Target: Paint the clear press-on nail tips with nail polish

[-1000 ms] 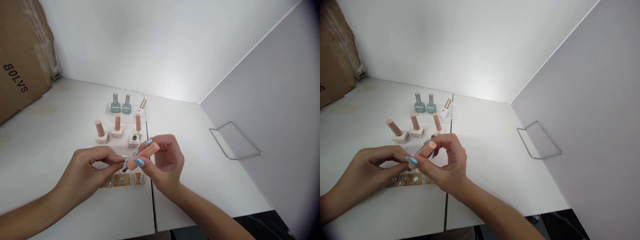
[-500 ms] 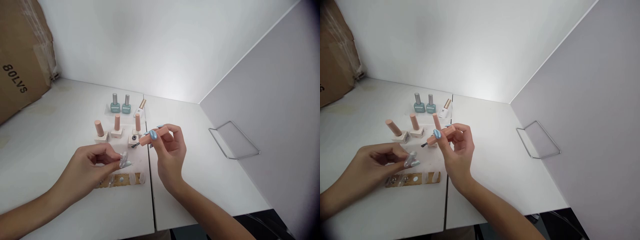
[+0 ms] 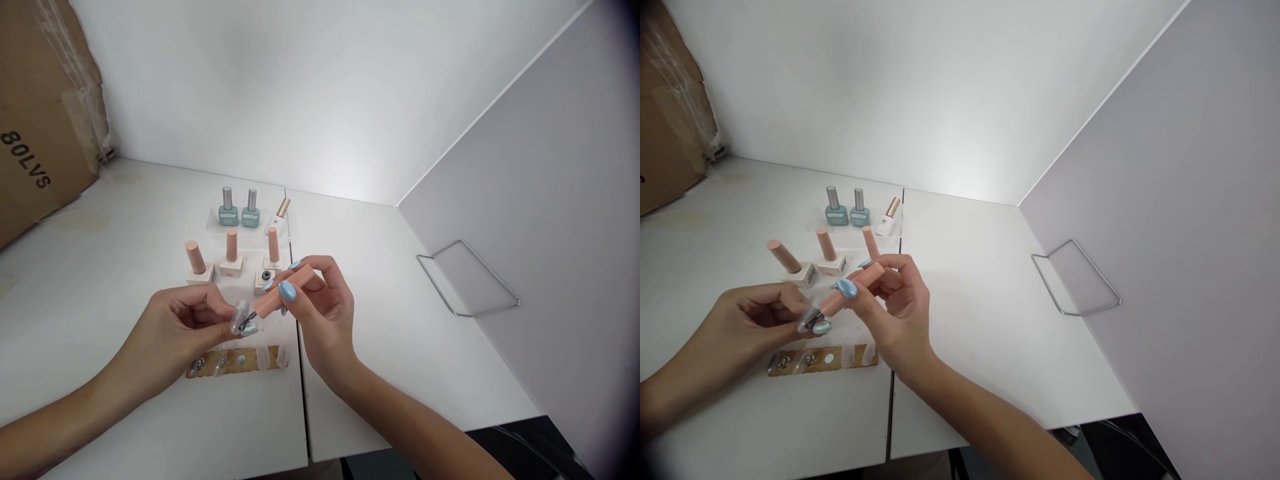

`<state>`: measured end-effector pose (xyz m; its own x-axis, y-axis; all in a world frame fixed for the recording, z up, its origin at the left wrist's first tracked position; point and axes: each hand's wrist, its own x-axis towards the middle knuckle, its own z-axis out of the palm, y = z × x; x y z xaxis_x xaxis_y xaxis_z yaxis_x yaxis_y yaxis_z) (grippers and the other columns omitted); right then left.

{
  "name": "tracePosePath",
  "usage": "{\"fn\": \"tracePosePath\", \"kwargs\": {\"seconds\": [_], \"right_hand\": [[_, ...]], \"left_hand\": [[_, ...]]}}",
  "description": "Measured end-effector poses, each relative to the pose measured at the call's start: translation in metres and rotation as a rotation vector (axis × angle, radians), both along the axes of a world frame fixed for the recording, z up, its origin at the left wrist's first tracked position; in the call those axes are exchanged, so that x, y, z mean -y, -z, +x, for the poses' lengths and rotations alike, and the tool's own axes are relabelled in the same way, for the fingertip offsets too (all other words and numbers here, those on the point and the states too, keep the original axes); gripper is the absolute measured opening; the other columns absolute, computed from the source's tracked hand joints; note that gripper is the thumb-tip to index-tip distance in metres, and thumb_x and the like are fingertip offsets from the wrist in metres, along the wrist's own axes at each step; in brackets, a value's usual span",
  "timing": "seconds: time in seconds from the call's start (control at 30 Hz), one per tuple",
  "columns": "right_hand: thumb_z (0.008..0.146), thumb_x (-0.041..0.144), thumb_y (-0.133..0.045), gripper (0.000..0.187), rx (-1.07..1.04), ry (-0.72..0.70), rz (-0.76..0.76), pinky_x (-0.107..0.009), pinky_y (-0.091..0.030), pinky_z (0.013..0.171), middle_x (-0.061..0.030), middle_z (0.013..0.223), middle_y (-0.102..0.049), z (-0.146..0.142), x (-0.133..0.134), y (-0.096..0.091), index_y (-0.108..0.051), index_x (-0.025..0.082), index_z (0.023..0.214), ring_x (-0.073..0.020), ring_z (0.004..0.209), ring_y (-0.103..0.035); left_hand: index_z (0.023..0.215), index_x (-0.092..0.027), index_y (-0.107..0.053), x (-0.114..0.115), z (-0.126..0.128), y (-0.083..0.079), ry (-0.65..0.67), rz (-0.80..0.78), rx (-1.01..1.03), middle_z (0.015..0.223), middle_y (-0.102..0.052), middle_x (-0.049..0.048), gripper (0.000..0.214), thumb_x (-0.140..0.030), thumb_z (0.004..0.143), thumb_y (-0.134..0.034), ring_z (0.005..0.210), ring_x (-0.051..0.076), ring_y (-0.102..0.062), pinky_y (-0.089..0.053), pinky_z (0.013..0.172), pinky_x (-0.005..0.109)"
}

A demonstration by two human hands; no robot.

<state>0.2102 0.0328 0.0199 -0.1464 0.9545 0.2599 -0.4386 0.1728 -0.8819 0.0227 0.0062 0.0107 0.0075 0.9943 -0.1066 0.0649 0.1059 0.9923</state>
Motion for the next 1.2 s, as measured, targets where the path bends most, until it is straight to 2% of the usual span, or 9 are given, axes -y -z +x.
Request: {"fn": "tracePosePath", "kwargs": {"seconds": [0.1, 0.27, 0.43, 0.57, 0.7, 0.83, 1.03, 1.2], "right_hand": [[0.09, 0.029, -0.081, 0.02, 0.016, 0.057, -0.016, -0.028, -0.057, 0.069, 0.0067, 0.071, -0.075, -0.001, -0.002, 0.0, -0.062, 0.027, 0.086, -0.0104, 0.068, -0.066], [0.093, 0.033, -0.079, 0.025, 0.062, 0.177, -0.088, -0.027, -0.051, 0.068, 0.0039, 0.068, -0.078, 0.003, -0.006, -0.001, -0.057, 0.027, 0.082, -0.0129, 0.077, -0.07], [0.094, 0.034, -0.078, 0.027, 0.058, 0.18, -0.109, -0.029, -0.049, 0.068, 0.0035, 0.07, -0.079, 0.006, -0.006, 0.0, -0.056, 0.027, 0.081, -0.014, 0.077, -0.071], [0.094, 0.033, -0.078, 0.025, 0.074, 0.195, -0.105, -0.03, -0.048, 0.069, 0.0041, 0.069, -0.077, 0.007, -0.005, -0.002, -0.056, 0.027, 0.083, -0.0143, 0.075, -0.069], [0.094, 0.034, -0.078, 0.025, 0.085, 0.215, -0.103, -0.03, -0.048, 0.07, 0.0044, 0.07, -0.077, 0.007, -0.005, -0.002, -0.056, 0.027, 0.084, -0.014, 0.073, -0.068], [0.094, 0.036, -0.077, 0.025, 0.105, 0.224, -0.106, -0.032, -0.047, 0.07, 0.0038, 0.069, -0.077, 0.006, -0.004, -0.003, -0.056, 0.027, 0.084, -0.0172, 0.078, -0.072], [0.093, 0.038, -0.079, 0.028, 0.109, 0.235, -0.114, -0.032, -0.047, 0.07, 0.0032, 0.07, -0.077, 0.004, -0.002, -0.006, -0.056, 0.027, 0.082, -0.0167, 0.077, -0.07], [0.091, 0.039, -0.08, 0.026, 0.103, 0.249, -0.135, -0.032, -0.047, 0.07, 0.003, 0.069, -0.076, 0.002, -0.001, -0.007, -0.058, 0.027, 0.084, -0.0163, 0.075, -0.067]], "left_hand": [[0.053, -0.019, -0.066, 0.001, 0.001, 0.001, 0.002, -0.036, 0.027, 0.053, -0.062, -0.0052, 0.025, -0.02, 0.057, -0.091, 0.047, 0.006, -0.05, -0.04, 0.043, 0.013], [0.05, -0.019, -0.066, 0.001, 0.004, 0.0, 0.007, -0.082, 0.087, 0.053, -0.062, -0.0052, 0.027, -0.017, 0.052, -0.093, 0.048, 0.007, -0.055, -0.043, 0.043, 0.012], [0.051, -0.02, -0.069, 0.0, 0.005, -0.002, 0.016, -0.057, 0.12, 0.051, -0.061, -0.0066, 0.026, -0.013, 0.052, -0.094, 0.045, 0.004, -0.054, -0.042, 0.043, 0.009], [0.052, -0.021, -0.069, 0.0, 0.004, -0.002, 0.02, 0.004, 0.094, 0.054, -0.067, -0.0043, 0.024, -0.019, 0.055, -0.093, 0.048, 0.007, -0.059, -0.046, 0.044, 0.011], [0.053, -0.023, -0.071, 0.001, 0.001, -0.001, -0.061, 0.155, -0.06, 0.056, -0.07, -0.002, 0.021, -0.028, 0.061, -0.09, 0.048, 0.009, -0.058, -0.047, 0.043, 0.014], [0.06, -0.025, -0.077, 0.006, -0.005, -0.002, -0.194, 0.264, -0.184, 0.066, -0.077, -0.0009, 0.012, -0.029, 0.067, -0.087, 0.058, 0.015, -0.068, -0.057, 0.052, 0.02], [0.066, -0.028, -0.077, 0.011, -0.011, -0.001, -0.261, 0.326, -0.206, 0.071, -0.079, -0.002, 0.011, -0.03, 0.069, -0.088, 0.064, 0.017, -0.074, -0.063, 0.062, 0.022], [0.064, -0.028, -0.078, 0.012, -0.011, -0.006, -0.266, 0.302, -0.17, 0.07, -0.079, -0.0013, 0.01, -0.031, 0.066, -0.088, 0.061, 0.015, -0.071, -0.06, 0.058, 0.021]]}}
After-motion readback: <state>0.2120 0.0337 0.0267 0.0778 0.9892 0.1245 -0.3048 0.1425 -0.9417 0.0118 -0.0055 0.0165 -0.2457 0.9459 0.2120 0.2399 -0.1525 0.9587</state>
